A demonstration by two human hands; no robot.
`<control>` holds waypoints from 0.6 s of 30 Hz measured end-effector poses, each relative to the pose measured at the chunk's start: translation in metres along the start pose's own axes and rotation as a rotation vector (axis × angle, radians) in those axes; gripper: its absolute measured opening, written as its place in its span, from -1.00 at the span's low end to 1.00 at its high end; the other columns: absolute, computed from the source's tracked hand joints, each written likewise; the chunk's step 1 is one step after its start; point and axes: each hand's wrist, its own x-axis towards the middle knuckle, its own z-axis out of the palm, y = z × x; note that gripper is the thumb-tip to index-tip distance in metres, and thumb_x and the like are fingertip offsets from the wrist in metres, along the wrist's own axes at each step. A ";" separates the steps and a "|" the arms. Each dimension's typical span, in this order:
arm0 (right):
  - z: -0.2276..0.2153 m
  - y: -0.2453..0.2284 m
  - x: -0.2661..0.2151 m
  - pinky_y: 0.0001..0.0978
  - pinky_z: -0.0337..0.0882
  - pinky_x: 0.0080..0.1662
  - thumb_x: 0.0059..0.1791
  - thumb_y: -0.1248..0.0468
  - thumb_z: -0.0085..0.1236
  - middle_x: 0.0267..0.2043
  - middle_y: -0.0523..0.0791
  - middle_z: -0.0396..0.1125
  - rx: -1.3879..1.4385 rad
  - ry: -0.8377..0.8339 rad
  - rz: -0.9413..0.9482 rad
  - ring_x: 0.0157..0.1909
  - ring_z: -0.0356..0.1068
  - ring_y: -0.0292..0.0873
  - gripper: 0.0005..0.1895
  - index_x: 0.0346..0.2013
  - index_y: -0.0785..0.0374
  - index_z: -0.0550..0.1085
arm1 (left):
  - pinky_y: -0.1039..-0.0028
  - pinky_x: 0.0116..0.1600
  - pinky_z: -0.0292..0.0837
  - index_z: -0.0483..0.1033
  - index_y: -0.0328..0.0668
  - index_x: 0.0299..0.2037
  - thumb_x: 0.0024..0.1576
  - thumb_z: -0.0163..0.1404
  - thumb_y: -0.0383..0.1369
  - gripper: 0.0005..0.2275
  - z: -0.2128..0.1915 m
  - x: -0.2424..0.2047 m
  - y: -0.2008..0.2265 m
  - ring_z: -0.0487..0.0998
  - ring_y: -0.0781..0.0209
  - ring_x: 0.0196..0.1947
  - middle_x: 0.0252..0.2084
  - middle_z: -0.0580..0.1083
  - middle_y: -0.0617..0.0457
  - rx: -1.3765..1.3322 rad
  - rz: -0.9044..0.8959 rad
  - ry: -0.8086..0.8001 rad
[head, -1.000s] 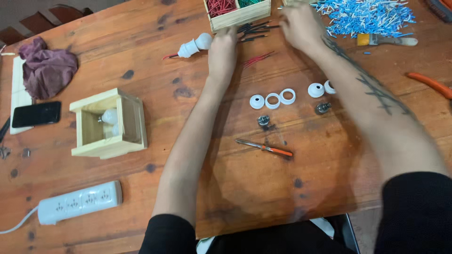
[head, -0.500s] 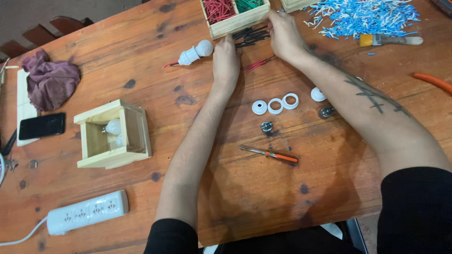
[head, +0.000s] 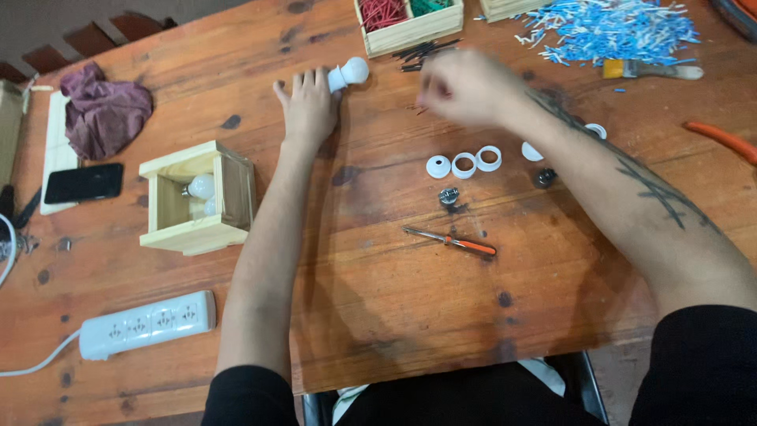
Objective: The person wires light bulb sockets by hand at a wooden table, using a screwdriver to tighten electrical terminals and placing finished components into a wooden box.
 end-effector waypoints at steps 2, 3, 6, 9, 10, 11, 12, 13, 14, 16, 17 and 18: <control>-0.011 -0.025 -0.020 -0.06 0.36 -0.19 0.09 0.08 0.18 -0.32 -0.03 0.42 0.055 -0.147 -0.129 -0.27 0.42 0.04 -0.76 -0.25 0.19 0.54 | -0.27 0.12 0.12 0.44 -0.04 0.05 0.16 0.14 -0.16 -0.67 0.001 -0.009 0.001 0.48 -0.08 -0.05 -0.13 0.52 0.01 0.030 0.001 0.046; -0.018 -0.039 -0.032 -0.04 0.36 -0.09 0.07 -0.03 0.13 -0.29 -0.05 0.41 -0.018 -0.289 -0.148 -0.16 0.40 0.04 -0.69 -0.27 0.15 0.50 | -0.20 0.10 0.14 0.43 -0.04 0.05 0.17 0.12 -0.20 -0.70 -0.001 -0.016 0.003 0.49 0.00 -0.12 -0.16 0.48 0.06 0.092 0.014 0.107; -0.018 -0.052 -0.057 -0.04 0.39 0.01 0.06 -0.09 0.09 -0.23 -0.06 0.40 -0.165 -0.331 -0.161 -0.05 0.39 0.06 -0.64 -0.14 0.12 0.51 | -0.17 0.10 0.16 0.40 -0.05 0.08 0.24 0.04 -0.22 -0.74 -0.022 -0.037 0.012 0.49 0.06 -0.17 -0.18 0.43 0.11 0.118 0.020 0.166; -0.020 -0.067 -0.062 -0.01 0.42 0.05 0.06 -0.01 0.09 -0.20 -0.01 0.45 -0.196 -0.275 -0.103 -0.02 0.43 0.12 -0.66 -0.11 0.18 0.56 | -0.14 0.18 0.10 0.36 -0.08 0.15 0.29 0.01 -0.20 -0.70 -0.062 -0.064 0.032 0.47 0.12 -0.06 -0.11 0.40 0.10 0.062 0.014 0.092; -0.023 -0.074 -0.061 0.04 0.42 0.09 0.05 0.02 0.08 -0.20 0.03 0.48 -0.158 -0.322 -0.056 0.02 0.45 0.16 -0.68 -0.23 0.21 0.58 | -0.06 0.23 0.04 0.32 -0.10 0.18 0.28 0.03 -0.19 -0.66 -0.078 -0.072 0.039 0.45 0.19 0.03 -0.05 0.38 0.10 0.042 0.009 0.021; -0.016 -0.071 -0.063 0.04 0.42 0.09 0.05 0.02 0.08 -0.20 0.03 0.48 -0.161 -0.314 -0.058 0.02 0.45 0.16 -0.68 -0.23 0.21 0.58 | -0.06 0.23 0.04 0.32 -0.10 0.18 0.28 0.03 -0.19 -0.66 -0.083 -0.080 0.042 0.45 0.19 0.03 -0.05 0.38 0.10 0.047 0.010 0.027; -0.008 -0.067 -0.065 0.00 0.43 0.03 0.03 0.02 0.11 -0.22 -0.03 0.48 -0.187 -0.314 -0.081 -0.02 0.48 0.11 -0.71 -0.25 0.17 0.57 | -0.09 0.23 0.05 0.29 -0.13 0.21 0.30 0.00 -0.21 -0.65 -0.087 -0.089 0.044 0.45 0.17 0.03 -0.05 0.38 0.07 -0.025 0.028 0.011; 0.000 -0.064 -0.067 -0.03 0.45 -0.03 0.01 0.01 0.14 -0.25 -0.08 0.48 -0.211 -0.317 -0.105 -0.06 0.50 0.05 -0.74 -0.26 0.12 0.56 | -0.12 0.23 0.07 0.25 -0.17 0.24 0.33 -0.03 -0.24 -0.65 -0.090 -0.098 0.047 0.46 0.15 0.02 -0.04 0.37 0.05 -0.097 0.043 -0.008; 0.001 -0.065 -0.069 -0.03 0.45 -0.03 0.01 0.01 0.14 -0.25 -0.08 0.48 -0.211 -0.312 -0.108 -0.06 0.50 0.05 -0.74 -0.26 0.12 0.56 | -0.12 0.23 0.07 0.25 -0.17 0.24 0.33 -0.03 -0.24 -0.65 -0.096 -0.105 0.051 0.46 0.15 0.02 -0.04 0.37 0.05 -0.093 0.042 -0.006; 0.004 -0.067 -0.071 0.00 0.45 -0.01 0.02 0.03 0.12 -0.21 -0.03 0.49 -0.201 -0.329 -0.113 -0.03 0.50 0.09 -0.74 -0.23 0.14 0.56 | -0.15 0.15 0.12 0.28 -0.25 0.14 0.30 -0.02 -0.26 -0.69 -0.107 -0.121 0.058 0.49 -0.01 -0.08 -0.13 0.38 -0.04 -0.227 0.064 -0.021; -0.005 -0.075 -0.071 0.00 0.45 -0.01 0.02 0.03 0.12 -0.21 -0.03 0.49 -0.203 -0.330 -0.123 -0.03 0.50 0.09 -0.74 -0.23 0.14 0.56 | -0.15 0.15 0.12 0.28 -0.25 0.14 0.30 -0.02 -0.26 -0.69 -0.108 -0.128 0.060 0.49 -0.01 -0.08 -0.13 0.38 -0.04 -0.225 0.054 -0.017; -0.014 -0.083 -0.072 -0.02 0.44 0.05 0.06 -0.04 0.10 -0.14 -0.02 0.49 -0.239 -0.277 -0.097 0.03 0.49 0.08 -0.66 -0.14 0.14 0.55 | -0.10 0.15 0.08 0.25 -0.19 0.18 0.28 -0.01 -0.25 -0.66 -0.109 -0.136 0.062 0.50 0.07 -0.07 -0.10 0.38 -0.01 -0.245 0.071 -0.008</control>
